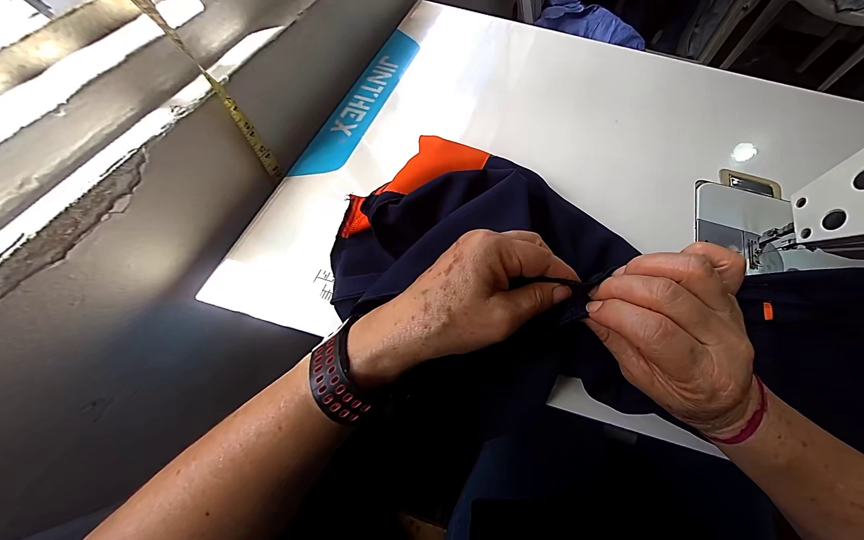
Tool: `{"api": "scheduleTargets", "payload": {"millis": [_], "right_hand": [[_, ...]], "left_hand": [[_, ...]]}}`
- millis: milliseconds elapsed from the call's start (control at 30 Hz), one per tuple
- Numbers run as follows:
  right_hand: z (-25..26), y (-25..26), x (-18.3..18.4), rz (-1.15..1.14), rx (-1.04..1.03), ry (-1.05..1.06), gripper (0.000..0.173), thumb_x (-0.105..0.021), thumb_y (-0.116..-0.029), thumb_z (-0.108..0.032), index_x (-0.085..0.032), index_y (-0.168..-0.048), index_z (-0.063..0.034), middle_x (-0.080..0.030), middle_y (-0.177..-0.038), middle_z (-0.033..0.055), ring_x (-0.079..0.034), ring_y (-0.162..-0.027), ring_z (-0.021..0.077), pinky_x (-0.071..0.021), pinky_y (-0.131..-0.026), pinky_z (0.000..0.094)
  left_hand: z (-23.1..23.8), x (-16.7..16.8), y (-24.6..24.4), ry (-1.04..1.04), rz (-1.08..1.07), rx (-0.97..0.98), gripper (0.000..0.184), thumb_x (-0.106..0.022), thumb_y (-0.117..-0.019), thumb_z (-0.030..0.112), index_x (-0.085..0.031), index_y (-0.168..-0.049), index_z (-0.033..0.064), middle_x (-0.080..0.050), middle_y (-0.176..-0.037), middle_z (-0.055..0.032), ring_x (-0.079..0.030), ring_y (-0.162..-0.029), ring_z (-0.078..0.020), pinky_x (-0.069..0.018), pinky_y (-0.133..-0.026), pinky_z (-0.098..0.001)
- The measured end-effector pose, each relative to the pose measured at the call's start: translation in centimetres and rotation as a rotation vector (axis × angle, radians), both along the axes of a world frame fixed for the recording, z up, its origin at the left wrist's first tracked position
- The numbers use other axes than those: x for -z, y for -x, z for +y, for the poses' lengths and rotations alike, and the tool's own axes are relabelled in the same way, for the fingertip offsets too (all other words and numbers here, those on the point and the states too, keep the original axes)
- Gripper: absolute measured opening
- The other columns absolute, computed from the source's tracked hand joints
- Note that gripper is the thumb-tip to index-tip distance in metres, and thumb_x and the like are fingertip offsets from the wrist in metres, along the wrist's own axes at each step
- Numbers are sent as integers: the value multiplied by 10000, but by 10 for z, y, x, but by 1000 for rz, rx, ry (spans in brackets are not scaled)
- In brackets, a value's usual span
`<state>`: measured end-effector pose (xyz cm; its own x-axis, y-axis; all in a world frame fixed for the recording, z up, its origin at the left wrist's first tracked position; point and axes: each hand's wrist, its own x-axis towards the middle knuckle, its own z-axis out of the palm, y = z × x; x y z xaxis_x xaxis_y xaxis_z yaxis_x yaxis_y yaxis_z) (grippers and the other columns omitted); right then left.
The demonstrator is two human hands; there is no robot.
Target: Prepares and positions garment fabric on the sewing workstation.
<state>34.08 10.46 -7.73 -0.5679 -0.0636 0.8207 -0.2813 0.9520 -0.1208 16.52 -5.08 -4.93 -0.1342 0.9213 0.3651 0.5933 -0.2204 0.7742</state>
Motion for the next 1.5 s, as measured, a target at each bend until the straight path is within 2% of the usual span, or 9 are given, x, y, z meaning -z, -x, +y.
{"api": "scheduleTargets", "payload": {"millis": [133, 300, 367, 533, 733, 833, 967, 1100, 1500], "right_hand": [[-2, 1, 0, 9, 7, 38, 47, -656, -960, -128, -646, -919, -107, -673, -955, 33, -592, -1028, 169, -358, -975, 383], [-3, -2, -5, -55, -38, 11, 171, -607, -997, -144, -679, -1152, -142, -564, -922, 33, -521, -915, 162, -346, -914, 365], [-5, -2, -4, -68, -39, 4, 179, -610, -983, -112, -736, -1111, -106, -561, -874, 46, -514, -887, 174, -346, -886, 365], [-3, -2, -4, -42, 18, 75, 89, -663, -969, -143, -717, -970, -72, -658, -891, 47, -594, -911, 154, -411, -904, 332], [-2, -6, -3, -45, -46, 14, 58, -658, -961, -113, -698, -983, -77, -573, -897, 40, -526, -917, 164, -374, -907, 336], [-4, -4, -6, -78, -52, 51, 84, -641, -971, -113, -719, -977, -82, -611, -900, 42, -557, -936, 166, -389, -909, 338], [-5, -4, -15, -161, -70, 168, 160, -592, -1000, -109, -748, -1018, -78, -668, -949, 50, -600, -975, 151, -419, -902, 328], [-5, -5, -16, -137, -45, 294, 62, -676, -957, -138, -706, -943, -85, -717, -914, 5, -655, -926, 77, -485, -908, 267], [-5, -3, -18, -138, -17, 266, 47, -696, -894, -112, -707, -874, -71, -713, -843, 14, -651, -853, 73, -482, -851, 244]], "left_hand": [[-2, -5, -1, 29, -136, -94, 36, -730, -896, 76, -763, -902, 90, -732, -803, 66, -667, -725, 32, -543, -636, -114], [-1, -4, 1, 6, -147, -152, 48, -731, -901, 78, -692, -876, 92, -651, -705, 67, -591, -613, 25, -478, -543, -105], [0, -3, 1, 6, -116, -143, 45, -724, -904, 90, -698, -869, 96, -655, -719, 73, -599, -632, 30, -481, -555, -103], [1, -1, 1, -17, -23, -96, 113, -667, -939, 116, -772, -917, 82, -694, -837, 62, -647, -798, 43, -520, -690, -95], [-2, -2, -4, 7, -116, -57, 97, -672, -937, 109, -765, -918, 88, -717, -867, 65, -663, -806, 30, -542, -689, -112], [-3, -2, -5, 20, -153, -59, 68, -689, -922, 101, -752, -898, 94, -712, -832, 71, -656, -755, 31, -534, -637, -113], [-4, -1, -5, 6, -164, -34, 106, -658, -919, 89, -763, -911, 74, -708, -842, 63, -653, -770, 37, -530, -643, -107], [-7, -2, -3, -16, -141, 2, 165, -605, -911, 82, -767, -929, 55, -705, -859, 56, -649, -801, 37, -527, -666, -109], [-8, -4, -5, -90, 31, -20, 186, -606, -901, 92, -782, -936, 44, -687, -852, 39, -624, -814, 45, -503, -685, -92]]}}
